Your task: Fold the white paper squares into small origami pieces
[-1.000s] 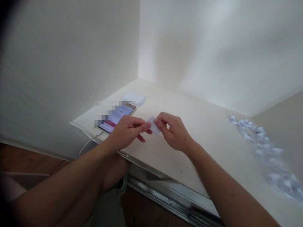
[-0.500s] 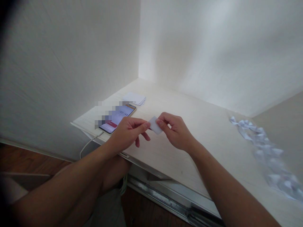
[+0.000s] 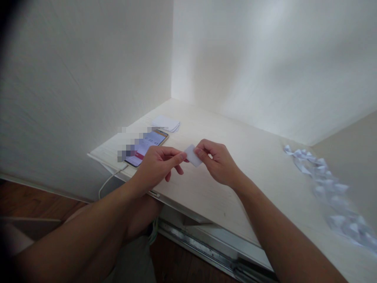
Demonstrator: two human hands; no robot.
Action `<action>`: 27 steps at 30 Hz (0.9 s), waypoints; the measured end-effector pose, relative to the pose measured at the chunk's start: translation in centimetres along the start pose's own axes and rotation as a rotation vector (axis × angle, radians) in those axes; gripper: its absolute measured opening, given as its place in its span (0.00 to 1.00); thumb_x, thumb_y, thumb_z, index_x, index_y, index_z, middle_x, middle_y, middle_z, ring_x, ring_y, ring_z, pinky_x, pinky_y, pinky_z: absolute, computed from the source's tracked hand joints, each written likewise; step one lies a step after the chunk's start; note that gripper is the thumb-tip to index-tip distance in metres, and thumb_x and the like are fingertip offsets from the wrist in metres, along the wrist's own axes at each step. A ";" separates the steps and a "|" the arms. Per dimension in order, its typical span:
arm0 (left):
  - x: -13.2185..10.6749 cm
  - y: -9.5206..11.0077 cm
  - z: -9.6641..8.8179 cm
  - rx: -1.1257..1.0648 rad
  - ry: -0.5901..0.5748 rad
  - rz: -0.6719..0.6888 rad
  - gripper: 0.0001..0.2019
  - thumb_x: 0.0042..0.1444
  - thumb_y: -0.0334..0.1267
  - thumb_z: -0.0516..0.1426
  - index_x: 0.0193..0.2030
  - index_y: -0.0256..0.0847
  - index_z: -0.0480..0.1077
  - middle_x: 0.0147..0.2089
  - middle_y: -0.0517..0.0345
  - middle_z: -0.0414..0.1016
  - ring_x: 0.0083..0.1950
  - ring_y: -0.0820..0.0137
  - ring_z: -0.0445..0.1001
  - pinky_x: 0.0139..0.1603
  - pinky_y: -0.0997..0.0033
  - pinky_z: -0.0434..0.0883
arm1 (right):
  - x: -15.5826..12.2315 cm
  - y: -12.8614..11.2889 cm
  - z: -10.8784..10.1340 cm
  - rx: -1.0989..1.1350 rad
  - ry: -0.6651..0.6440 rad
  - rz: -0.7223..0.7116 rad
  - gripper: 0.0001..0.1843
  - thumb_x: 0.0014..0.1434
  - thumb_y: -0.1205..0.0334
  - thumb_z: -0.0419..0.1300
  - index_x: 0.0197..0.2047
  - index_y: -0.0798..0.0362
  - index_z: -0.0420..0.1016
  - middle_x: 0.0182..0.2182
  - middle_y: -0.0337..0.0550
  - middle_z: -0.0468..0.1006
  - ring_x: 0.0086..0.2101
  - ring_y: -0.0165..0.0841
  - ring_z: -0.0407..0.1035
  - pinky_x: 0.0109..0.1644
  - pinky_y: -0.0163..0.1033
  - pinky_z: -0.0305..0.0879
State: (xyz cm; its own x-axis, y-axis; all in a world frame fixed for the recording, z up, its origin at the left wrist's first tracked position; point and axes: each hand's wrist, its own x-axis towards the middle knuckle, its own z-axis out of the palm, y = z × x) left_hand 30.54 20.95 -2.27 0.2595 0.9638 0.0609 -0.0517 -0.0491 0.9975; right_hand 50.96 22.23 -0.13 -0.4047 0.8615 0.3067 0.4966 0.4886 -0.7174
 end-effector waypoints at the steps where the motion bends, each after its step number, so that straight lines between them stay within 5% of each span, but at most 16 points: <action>1: 0.0 0.0 0.0 -0.023 0.008 -0.002 0.12 0.54 0.44 0.65 0.34 0.35 0.81 0.28 0.50 0.82 0.23 0.70 0.77 0.12 0.81 0.62 | 0.0 0.0 0.0 -0.002 0.000 -0.003 0.24 0.71 0.43 0.56 0.30 0.52 0.71 0.26 0.39 0.71 0.29 0.32 0.63 0.35 0.40 0.58; 8: 0.3 -0.5 0.1 -0.200 0.066 -0.049 0.12 0.44 0.40 0.72 0.32 0.36 0.79 0.24 0.58 0.77 0.20 0.75 0.72 0.11 0.82 0.58 | 0.2 -0.2 0.1 0.015 0.042 -0.034 0.24 0.70 0.43 0.58 0.30 0.52 0.70 0.25 0.36 0.68 0.28 0.30 0.61 0.33 0.39 0.57; 15: 0.1 -0.7 0.5 -0.288 0.071 -0.045 0.15 0.45 0.46 0.71 0.30 0.37 0.78 0.28 0.57 0.78 0.23 0.76 0.70 0.12 0.81 0.57 | 0.0 -0.3 0.0 0.052 0.063 -0.034 0.24 0.69 0.42 0.59 0.29 0.51 0.70 0.25 0.37 0.68 0.28 0.31 0.61 0.33 0.39 0.57; 20: -0.1 -0.5 0.8 -0.243 0.115 0.032 0.11 0.49 0.44 0.67 0.27 0.40 0.74 0.18 0.65 0.69 0.17 0.79 0.63 0.14 0.79 0.56 | 0.0 -0.1 0.2 0.105 0.051 -0.006 0.23 0.69 0.43 0.60 0.30 0.51 0.71 0.25 0.37 0.68 0.28 0.31 0.61 0.34 0.39 0.58; 27: -0.4 0.2 0.9 -0.213 0.110 0.083 0.11 0.51 0.42 0.65 0.24 0.41 0.70 0.17 0.67 0.69 0.17 0.80 0.63 0.18 0.78 0.60 | -0.1 -0.3 0.4 0.161 0.044 0.017 0.23 0.68 0.43 0.61 0.30 0.52 0.71 0.26 0.36 0.68 0.29 0.31 0.61 0.34 0.39 0.57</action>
State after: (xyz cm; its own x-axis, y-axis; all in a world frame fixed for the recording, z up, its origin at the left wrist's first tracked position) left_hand 31.31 20.32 -2.08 0.1398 0.9821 0.1263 -0.2738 -0.0843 0.9581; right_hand 50.56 21.99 -0.16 -0.3614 0.8762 0.3187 0.3723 0.4490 -0.8123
